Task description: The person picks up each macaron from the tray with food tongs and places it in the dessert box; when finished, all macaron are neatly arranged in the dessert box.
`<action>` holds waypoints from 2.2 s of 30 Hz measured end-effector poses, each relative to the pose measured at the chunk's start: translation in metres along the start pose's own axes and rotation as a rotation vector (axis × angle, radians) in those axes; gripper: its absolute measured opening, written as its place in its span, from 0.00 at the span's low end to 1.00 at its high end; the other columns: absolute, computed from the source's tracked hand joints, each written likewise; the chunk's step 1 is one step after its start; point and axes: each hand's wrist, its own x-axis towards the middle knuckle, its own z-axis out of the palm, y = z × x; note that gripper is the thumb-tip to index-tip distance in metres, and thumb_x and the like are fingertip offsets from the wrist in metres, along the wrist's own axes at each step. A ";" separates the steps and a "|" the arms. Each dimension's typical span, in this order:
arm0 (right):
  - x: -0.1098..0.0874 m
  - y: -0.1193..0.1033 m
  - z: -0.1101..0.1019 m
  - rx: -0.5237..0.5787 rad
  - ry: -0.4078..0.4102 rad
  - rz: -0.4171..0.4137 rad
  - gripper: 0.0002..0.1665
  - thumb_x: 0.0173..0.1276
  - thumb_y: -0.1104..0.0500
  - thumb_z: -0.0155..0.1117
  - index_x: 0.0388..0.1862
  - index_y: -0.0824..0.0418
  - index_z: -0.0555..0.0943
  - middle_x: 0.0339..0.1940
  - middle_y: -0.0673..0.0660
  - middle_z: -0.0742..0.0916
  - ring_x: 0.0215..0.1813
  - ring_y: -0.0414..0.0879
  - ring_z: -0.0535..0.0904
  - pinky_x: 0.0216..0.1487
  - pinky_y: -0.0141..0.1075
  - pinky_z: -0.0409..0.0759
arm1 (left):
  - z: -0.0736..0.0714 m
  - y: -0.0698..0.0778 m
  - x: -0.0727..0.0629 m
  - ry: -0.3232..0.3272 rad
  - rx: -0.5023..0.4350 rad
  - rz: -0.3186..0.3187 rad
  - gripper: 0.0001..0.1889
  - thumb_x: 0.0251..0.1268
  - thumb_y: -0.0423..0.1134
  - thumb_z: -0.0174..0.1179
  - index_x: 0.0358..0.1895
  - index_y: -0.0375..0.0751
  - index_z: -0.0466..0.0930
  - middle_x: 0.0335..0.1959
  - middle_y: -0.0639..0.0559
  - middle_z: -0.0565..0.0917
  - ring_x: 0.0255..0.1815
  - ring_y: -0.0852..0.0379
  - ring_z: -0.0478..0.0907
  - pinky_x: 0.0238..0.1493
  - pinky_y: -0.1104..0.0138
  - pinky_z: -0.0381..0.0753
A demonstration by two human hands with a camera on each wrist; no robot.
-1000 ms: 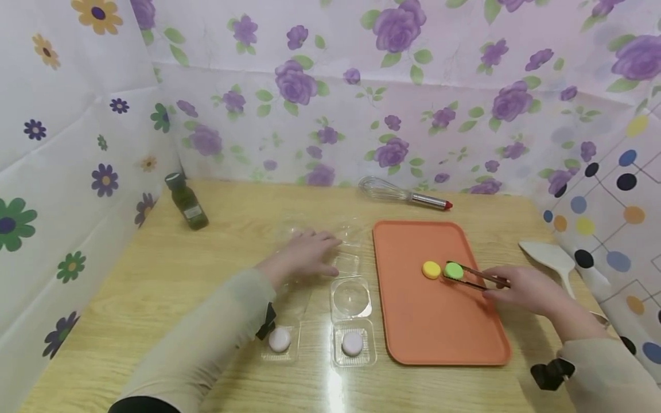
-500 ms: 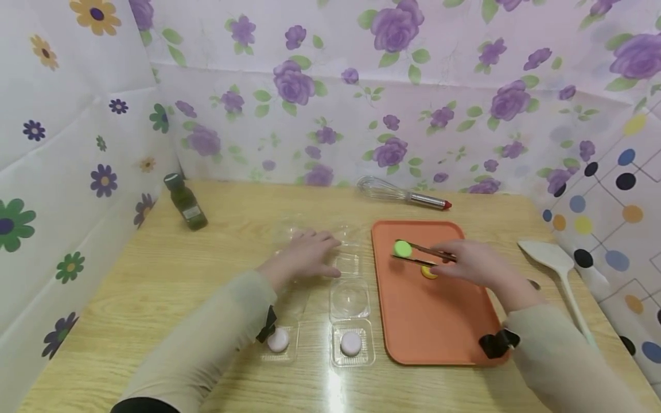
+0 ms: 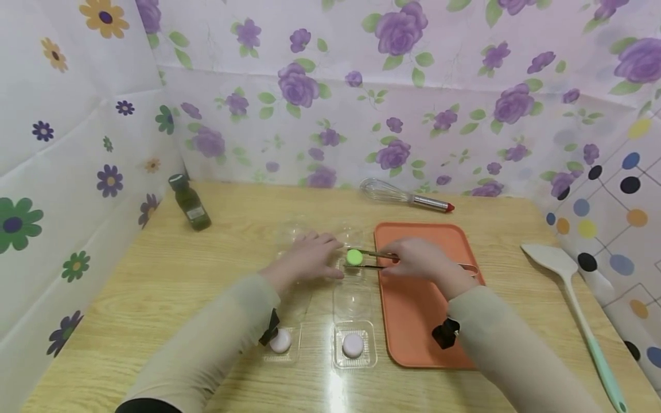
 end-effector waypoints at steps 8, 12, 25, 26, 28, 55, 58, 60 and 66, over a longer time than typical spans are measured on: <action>0.006 -0.011 0.000 -0.020 -0.030 -0.003 0.22 0.60 0.48 0.66 0.52 0.56 0.82 0.42 0.52 0.84 0.36 0.42 0.76 0.37 0.41 0.76 | 0.001 0.001 0.001 0.001 -0.001 -0.007 0.42 0.53 0.63 0.60 0.69 0.46 0.62 0.68 0.49 0.65 0.66 0.46 0.60 0.68 0.48 0.50; 0.007 -0.014 -0.002 -0.031 -0.057 0.010 0.23 0.60 0.47 0.66 0.52 0.56 0.81 0.42 0.52 0.83 0.37 0.43 0.76 0.37 0.42 0.77 | 0.001 0.000 0.001 0.001 -0.009 -0.008 0.42 0.53 0.63 0.61 0.68 0.46 0.63 0.68 0.49 0.65 0.67 0.45 0.59 0.68 0.47 0.50; 0.009 -0.015 -0.004 -0.067 -0.080 0.011 0.25 0.61 0.47 0.66 0.54 0.56 0.80 0.48 0.53 0.83 0.44 0.47 0.79 0.42 0.45 0.79 | 0.002 0.000 0.002 0.004 -0.007 -0.011 0.41 0.52 0.63 0.61 0.68 0.46 0.63 0.68 0.49 0.66 0.66 0.45 0.59 0.68 0.47 0.50; 0.009 -0.015 -0.004 -0.068 -0.086 0.019 0.25 0.61 0.46 0.66 0.54 0.56 0.80 0.48 0.53 0.83 0.44 0.47 0.79 0.42 0.45 0.79 | 0.002 0.001 0.002 0.006 -0.007 -0.010 0.41 0.52 0.63 0.61 0.68 0.46 0.63 0.67 0.49 0.66 0.66 0.44 0.60 0.68 0.47 0.50; 0.009 -0.016 -0.004 -0.066 -0.096 0.032 0.26 0.60 0.46 0.66 0.55 0.55 0.80 0.49 0.53 0.82 0.45 0.47 0.79 0.42 0.45 0.79 | 0.002 0.001 0.002 0.007 -0.004 -0.010 0.41 0.52 0.63 0.61 0.68 0.46 0.63 0.67 0.49 0.66 0.66 0.45 0.60 0.68 0.47 0.51; -0.006 -0.006 -0.011 0.024 -0.013 -0.025 0.22 0.62 0.50 0.66 0.52 0.58 0.81 0.46 0.53 0.85 0.40 0.45 0.80 0.40 0.42 0.79 | 0.003 0.002 0.002 0.004 -0.004 -0.038 0.41 0.51 0.62 0.62 0.68 0.47 0.63 0.67 0.51 0.66 0.65 0.47 0.61 0.69 0.51 0.51; -0.002 -0.007 -0.007 0.010 0.016 -0.068 0.18 0.62 0.51 0.65 0.49 0.57 0.83 0.43 0.51 0.85 0.37 0.41 0.79 0.38 0.40 0.79 | 0.003 0.001 0.001 0.006 -0.003 -0.039 0.41 0.51 0.62 0.62 0.68 0.47 0.63 0.67 0.51 0.66 0.65 0.47 0.61 0.68 0.51 0.51; 0.001 -0.009 -0.006 -0.007 0.023 -0.090 0.11 0.64 0.52 0.64 0.41 0.57 0.83 0.34 0.49 0.84 0.30 0.39 0.75 0.32 0.37 0.75 | 0.003 0.001 0.001 0.011 -0.007 -0.032 0.41 0.51 0.62 0.62 0.68 0.47 0.63 0.67 0.51 0.67 0.64 0.47 0.62 0.68 0.50 0.52; 0.010 -0.018 -0.007 -0.083 0.002 -0.119 0.08 0.64 0.52 0.64 0.30 0.54 0.79 0.25 0.47 0.78 0.27 0.41 0.71 0.28 0.37 0.70 | 0.003 0.002 0.001 0.020 -0.007 -0.027 0.42 0.50 0.63 0.63 0.68 0.47 0.64 0.66 0.51 0.67 0.63 0.46 0.62 0.66 0.50 0.54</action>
